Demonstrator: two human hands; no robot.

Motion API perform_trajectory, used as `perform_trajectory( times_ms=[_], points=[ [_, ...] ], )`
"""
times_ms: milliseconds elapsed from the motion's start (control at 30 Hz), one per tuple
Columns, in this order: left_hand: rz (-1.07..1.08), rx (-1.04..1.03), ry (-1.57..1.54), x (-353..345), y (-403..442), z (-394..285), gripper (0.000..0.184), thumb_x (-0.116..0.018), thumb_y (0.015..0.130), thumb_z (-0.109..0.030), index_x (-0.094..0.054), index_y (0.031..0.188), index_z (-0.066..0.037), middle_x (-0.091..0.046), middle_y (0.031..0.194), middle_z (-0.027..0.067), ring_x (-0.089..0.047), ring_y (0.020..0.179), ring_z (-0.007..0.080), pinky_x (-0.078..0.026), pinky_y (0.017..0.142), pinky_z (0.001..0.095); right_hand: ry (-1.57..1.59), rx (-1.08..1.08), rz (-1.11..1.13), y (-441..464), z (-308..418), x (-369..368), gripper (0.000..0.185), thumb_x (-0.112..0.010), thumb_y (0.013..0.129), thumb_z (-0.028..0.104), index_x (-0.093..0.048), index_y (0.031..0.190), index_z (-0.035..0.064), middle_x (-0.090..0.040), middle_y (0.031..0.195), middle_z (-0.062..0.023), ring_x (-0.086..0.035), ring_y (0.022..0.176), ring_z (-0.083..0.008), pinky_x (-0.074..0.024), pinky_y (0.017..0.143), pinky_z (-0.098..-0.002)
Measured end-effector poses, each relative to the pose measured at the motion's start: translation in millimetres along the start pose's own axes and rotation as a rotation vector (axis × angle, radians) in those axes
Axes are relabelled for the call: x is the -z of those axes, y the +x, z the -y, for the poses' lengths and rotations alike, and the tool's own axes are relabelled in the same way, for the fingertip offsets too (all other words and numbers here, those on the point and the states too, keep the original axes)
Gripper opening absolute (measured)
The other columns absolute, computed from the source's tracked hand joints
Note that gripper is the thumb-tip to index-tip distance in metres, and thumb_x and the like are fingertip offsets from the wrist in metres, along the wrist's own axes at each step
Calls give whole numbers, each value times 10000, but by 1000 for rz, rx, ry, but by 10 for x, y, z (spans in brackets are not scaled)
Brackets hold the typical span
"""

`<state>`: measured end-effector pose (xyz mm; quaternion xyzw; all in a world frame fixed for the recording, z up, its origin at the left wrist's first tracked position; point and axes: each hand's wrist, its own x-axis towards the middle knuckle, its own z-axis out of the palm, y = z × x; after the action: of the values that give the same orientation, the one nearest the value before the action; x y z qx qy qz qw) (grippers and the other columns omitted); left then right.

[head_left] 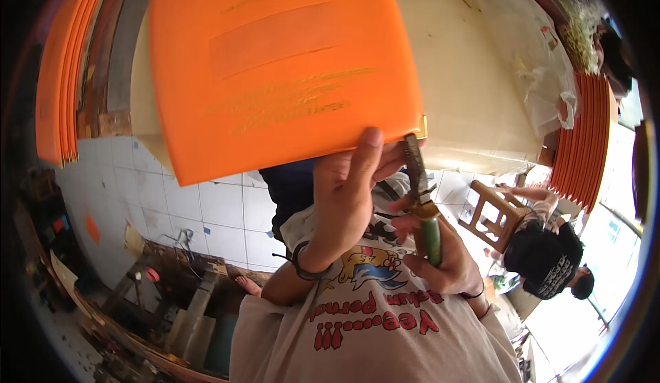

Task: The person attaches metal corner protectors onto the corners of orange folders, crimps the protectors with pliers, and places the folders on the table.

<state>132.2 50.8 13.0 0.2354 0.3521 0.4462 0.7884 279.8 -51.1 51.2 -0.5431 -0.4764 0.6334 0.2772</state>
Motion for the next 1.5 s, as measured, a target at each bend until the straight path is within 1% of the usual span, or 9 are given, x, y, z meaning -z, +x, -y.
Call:
perform_trajectory(
  times_ms=[33, 133, 167, 467, 667, 767, 867, 1067, 1500],
  points=[
    [-39, 17, -4, -29, 10, -1, 474, -427, 1032, -289, -489, 1233, 136, -615, 1177, 274, -639, 1084, 381, -532, 971, 441, 1, 27, 13, -7, -44, 8, 537, -586, 754, -49, -488, 1282, -50, -441, 1357, -213, -564, 1141, -340, -470, 955, -394],
    [-46, 26, 1, -10, 11, 11, 478, -425, 1032, -288, -477, 1240, 139, -612, 1176, 278, -634, 1086, 397, -534, 967, 444, -80, 162, -12, 57, -48, -37, 545, -608, 778, -21, -481, 1307, -56, -423, 1378, -233, -508, 1238, -385, -432, 1012, -406],
    [-48, 25, 31, -11, 8, 7, 495, -407, 1036, -292, -455, 1263, 145, -603, 1191, 286, -625, 1093, 415, -536, 964, 445, -80, 129, -3, 51, -46, -50, 529, -614, 796, -6, -481, 1306, -59, -407, 1382, -255, -454, 1295, -414, -395, 1047, -405],
    [-75, 17, 138, 39, -31, 46, 534, -360, 1048, -319, -484, 1253, 158, -604, 1201, 288, -618, 1102, 420, -547, 947, 448, 16, 177, -42, 54, -159, -133, 574, -610, 773, -25, -451, 1320, -98, -387, 1366, -308, -450, 1279, -438, -385, 1050, -392],
    [-60, -4, 202, 40, -20, 49, 533, -344, 1050, -315, -486, 1246, 159, -616, 1181, 281, -627, 1096, 400, -560, 927, 431, 38, 110, -50, 59, -79, -146, 568, -610, 755, -24, -468, 1301, -92, -394, 1363, -306, -428, 1291, -438, -373, 1058, -407],
    [-84, -6, 189, 32, -16, 58, 530, -347, 1049, -313, -487, 1241, 161, -624, 1170, 275, -629, 1095, 399, -562, 925, 427, -15, 181, -79, 76, -78, -139, 572, -606, 740, -21, -480, 1295, -79, -401, 1361, -312, -434, 1289, -443, -380, 1053, -409],
    [-55, -2, 176, 59, -9, 41, 524, -359, 1047, -307, -487, 1239, 163, -628, 1158, 272, -630, 1093, 396, -562, 923, 425, 27, 138, -85, 69, -62, -142, 586, -599, 716, -24, -496, 1291, -65, -394, 1383, -306, -454, 1286, -435, -401, 1041, -404],
    [-42, 3, 168, 36, 7, 27, 498, -369, 1046, -280, -484, 1233, 167, -628, 1141, 282, -625, 1096, 405, -552, 941, 443, -124, 92, -82, 52, -7, -94, 577, -575, 693, -13, -523, 1265, -64, -370, 1425, -286, -470, 1288, -421, -417, 1043, -394],
    [4, 7, 116, 32, 12, 4, 481, -386, 1043, -269, -482, 1238, 160, -609, 1180, 297, -627, 1098, 397, -536, 965, 464, 3, 91, -141, 5, -131, -144, 601, -525, 659, -29, -508, 1254, -111, -413, 1383, -291, -395, 1347, -429, -327, 1113, -440]
  ],
)
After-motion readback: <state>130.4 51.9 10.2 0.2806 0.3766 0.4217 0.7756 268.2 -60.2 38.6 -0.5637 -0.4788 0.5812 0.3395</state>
